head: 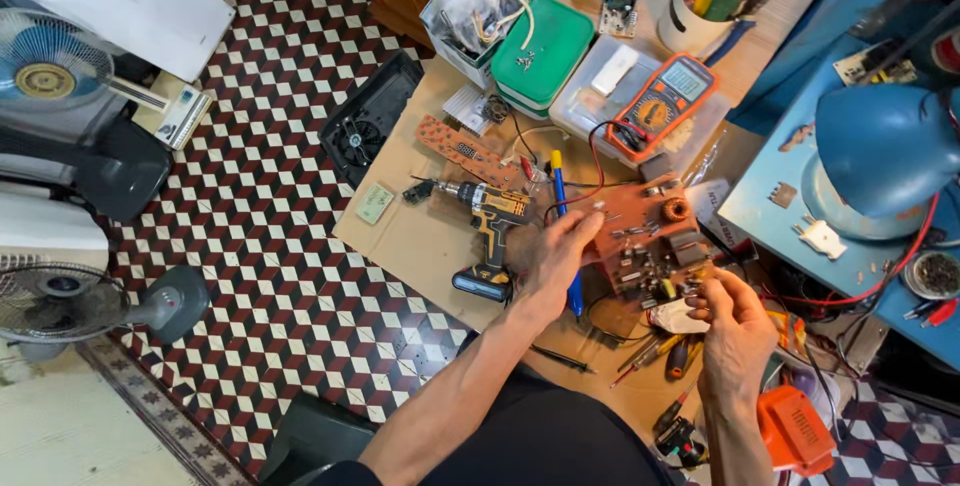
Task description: The person uses a heat gun on a circuit board, then handles a multimeter, a cordless drill, and a power adapter. They move items on the workbench, plug in a power cord, and continue working with the drill and adapter components.
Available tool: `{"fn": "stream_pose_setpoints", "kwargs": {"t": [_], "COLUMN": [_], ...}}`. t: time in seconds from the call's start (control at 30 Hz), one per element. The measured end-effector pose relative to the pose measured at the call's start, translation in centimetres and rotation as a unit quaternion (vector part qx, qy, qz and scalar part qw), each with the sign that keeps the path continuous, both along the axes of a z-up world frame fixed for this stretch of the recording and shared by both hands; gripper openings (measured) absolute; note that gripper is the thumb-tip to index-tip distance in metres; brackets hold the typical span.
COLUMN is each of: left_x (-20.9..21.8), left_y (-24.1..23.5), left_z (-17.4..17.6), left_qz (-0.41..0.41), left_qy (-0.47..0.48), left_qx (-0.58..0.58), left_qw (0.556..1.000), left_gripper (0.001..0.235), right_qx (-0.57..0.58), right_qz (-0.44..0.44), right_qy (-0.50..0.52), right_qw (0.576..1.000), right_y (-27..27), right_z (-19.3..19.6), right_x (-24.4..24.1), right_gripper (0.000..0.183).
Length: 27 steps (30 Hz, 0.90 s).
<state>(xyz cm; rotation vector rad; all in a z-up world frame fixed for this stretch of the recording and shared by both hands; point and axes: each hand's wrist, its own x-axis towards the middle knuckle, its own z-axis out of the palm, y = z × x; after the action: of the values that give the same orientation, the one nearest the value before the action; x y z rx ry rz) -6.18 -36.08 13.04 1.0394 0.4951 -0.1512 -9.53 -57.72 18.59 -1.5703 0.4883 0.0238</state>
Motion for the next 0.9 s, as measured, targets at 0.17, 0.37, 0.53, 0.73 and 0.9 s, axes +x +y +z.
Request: {"fn": "stream_pose_setpoints", "kwargs": {"t": [0.17, 0.37, 0.53, 0.73, 0.9], "left_x": [-2.8, 5.9, 12.2, 14.4, 13.3], "left_y": [11.0, 25.6, 30.5, 30.4, 28.7], "left_z": [0.8, -9.2, -20.5, -23.3, -15.7], "left_qz": [0.126, 0.212, 0.182, 0.022, -0.035], "left_qy": [-0.026, 0.091, 0.137, 0.18, 0.141], "left_qx": [-0.09, -0.107, -0.18, -0.101, 0.244], "left_qw": [0.988, 0.967, 0.957, 0.978, 0.959], "left_gripper": [0.025, 0.033, 0.03, 0.029, 0.041], "right_qx": [-0.068, -0.037, -0.121, -0.079, -0.071], "right_qz": [0.163, 0.168, 0.085, -0.067, -0.075], "right_qy": [-0.016, 0.071, 0.254, 0.33, 0.352], "right_qw": [0.984, 0.982, 0.956, 0.939, 0.93], "right_y": [7.9, 12.4, 11.0, 11.6, 12.9], "right_z": [2.7, 0.0, -1.7, -3.7, -5.1], "right_x": [1.8, -0.8, -8.8, -17.1, -18.9], "right_gripper": [0.047, 0.048, 0.047, 0.047, 0.047]}}
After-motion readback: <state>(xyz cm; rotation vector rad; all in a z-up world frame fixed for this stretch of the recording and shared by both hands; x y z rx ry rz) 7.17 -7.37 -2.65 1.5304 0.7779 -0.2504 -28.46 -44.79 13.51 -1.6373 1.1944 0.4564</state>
